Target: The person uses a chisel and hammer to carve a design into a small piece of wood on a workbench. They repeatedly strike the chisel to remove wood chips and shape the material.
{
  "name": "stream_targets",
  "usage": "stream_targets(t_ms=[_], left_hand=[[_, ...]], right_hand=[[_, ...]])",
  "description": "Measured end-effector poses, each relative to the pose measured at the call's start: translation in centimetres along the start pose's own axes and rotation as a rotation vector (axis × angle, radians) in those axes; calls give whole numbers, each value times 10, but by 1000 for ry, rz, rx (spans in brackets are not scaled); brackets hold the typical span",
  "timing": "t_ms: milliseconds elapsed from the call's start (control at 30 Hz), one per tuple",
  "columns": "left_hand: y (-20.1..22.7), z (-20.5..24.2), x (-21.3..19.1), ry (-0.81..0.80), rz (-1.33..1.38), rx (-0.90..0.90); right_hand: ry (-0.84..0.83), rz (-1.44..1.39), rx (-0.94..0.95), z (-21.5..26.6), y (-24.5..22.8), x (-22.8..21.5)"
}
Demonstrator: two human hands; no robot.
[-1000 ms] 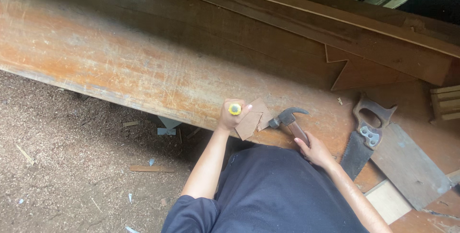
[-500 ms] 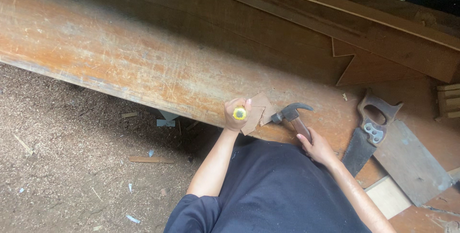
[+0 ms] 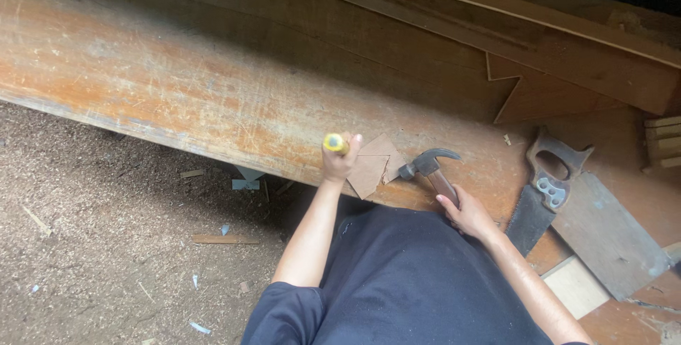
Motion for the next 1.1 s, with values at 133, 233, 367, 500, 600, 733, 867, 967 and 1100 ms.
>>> stream_targets(t_ms=[133,233,367,500,600,733,867,967,1100], left_hand=[[10,-1,-7,-31,-17,23],[20,-5,-5,-16,-35,58],[32,-3,-6,12,-112,93],[36,-6,-5,26,-152,125],[36,-7,-2,32,-183,239],[33,-8,-1,19,-187,237],[39,-3,-1,-26,-124,295],[51,-6,-3,-49,-84,342],[54,-7,1,-36,-159,410]], right_hand=[[92,139,-162,6,-4,1],[118,253,-222,15,-23,-10],[158,389,-228,48,-66,-43],[361,356,-967,112,-118,-82],[91,-124,-1086,155,-151,-91],[139,126,-1440,165,-199,-71],[43,398,-917,132,-221,-34],[35,539,-593,121,-220,-29],[58,485,-723,120,-196,-32]])
Point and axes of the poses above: each hand's wrist, its own z-axis away from the middle knuckle, its own x-axis out of the palm, y = z × x, the point moved 1 cm from there along -z, towards the middle knuckle, and after that the axes turned 9 degrees about -z, right-handed, at the moved point
